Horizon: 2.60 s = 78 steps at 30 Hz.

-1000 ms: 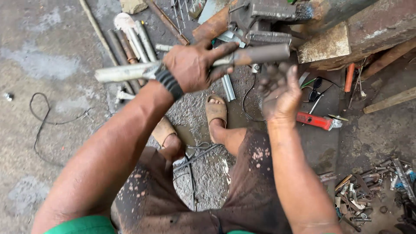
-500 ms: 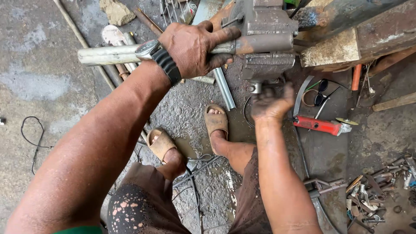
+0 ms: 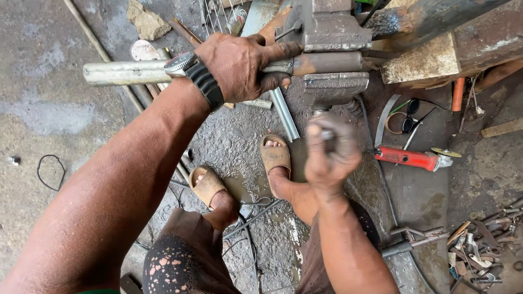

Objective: The person hammers a small metal pipe to shape it, then inserts it into a longer pipe and secures the assembly in a bench vise. They later remove the assembly and handle additional metal pipes and a square tube, placing them on the floor.

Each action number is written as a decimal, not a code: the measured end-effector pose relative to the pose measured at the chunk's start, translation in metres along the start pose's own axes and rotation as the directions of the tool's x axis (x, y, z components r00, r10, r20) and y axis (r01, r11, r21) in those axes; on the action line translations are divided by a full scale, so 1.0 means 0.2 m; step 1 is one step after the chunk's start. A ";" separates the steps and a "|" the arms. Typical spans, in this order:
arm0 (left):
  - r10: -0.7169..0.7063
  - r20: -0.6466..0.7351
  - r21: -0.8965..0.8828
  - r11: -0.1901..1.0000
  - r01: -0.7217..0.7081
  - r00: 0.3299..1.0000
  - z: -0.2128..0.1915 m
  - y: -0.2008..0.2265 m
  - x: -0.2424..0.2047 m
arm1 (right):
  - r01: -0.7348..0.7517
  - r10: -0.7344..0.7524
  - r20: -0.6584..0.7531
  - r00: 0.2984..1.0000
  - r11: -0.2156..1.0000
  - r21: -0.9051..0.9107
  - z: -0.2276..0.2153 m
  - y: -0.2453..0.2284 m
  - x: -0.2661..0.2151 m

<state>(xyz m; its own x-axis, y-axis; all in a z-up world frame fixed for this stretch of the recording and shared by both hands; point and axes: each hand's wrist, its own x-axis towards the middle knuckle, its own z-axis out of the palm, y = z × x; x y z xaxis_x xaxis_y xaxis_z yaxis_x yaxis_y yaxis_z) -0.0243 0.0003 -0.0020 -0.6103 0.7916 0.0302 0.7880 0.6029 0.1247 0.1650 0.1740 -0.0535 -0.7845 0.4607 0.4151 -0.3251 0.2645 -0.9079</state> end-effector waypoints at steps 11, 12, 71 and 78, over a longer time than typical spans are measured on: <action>-0.011 0.010 -0.115 0.993 0.012 1.000 -0.10 0.02 0.00 | -0.703 0.929 -0.215 0.302 0.369 0.608 -0.30 0.68 0.19; 0.000 0.004 -0.091 0.996 0.001 1.000 -0.10 0.02 0.00 | -0.708 0.931 -0.214 0.295 0.363 0.606 -0.28 0.74 0.18; -0.002 -0.018 0.168 0.986 0.005 1.000 -0.01 0.03 0.08 | -0.702 0.605 0.645 0.466 -0.190 0.686 0.12 -0.02 -0.06; -0.108 -0.247 -0.179 0.982 0.064 0.963 -0.13 0.26 -0.24 | -0.656 0.550 0.686 0.477 -0.297 0.694 0.09 -0.03 -0.09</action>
<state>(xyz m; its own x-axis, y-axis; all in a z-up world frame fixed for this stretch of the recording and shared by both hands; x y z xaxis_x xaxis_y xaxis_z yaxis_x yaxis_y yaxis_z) 0.0431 -0.0084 0.0288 -0.6926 0.6727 0.2602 0.7201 0.6247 0.3019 0.1720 0.1490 -0.0565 -0.9149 -0.2162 -0.3410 0.2449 -0.9686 -0.0428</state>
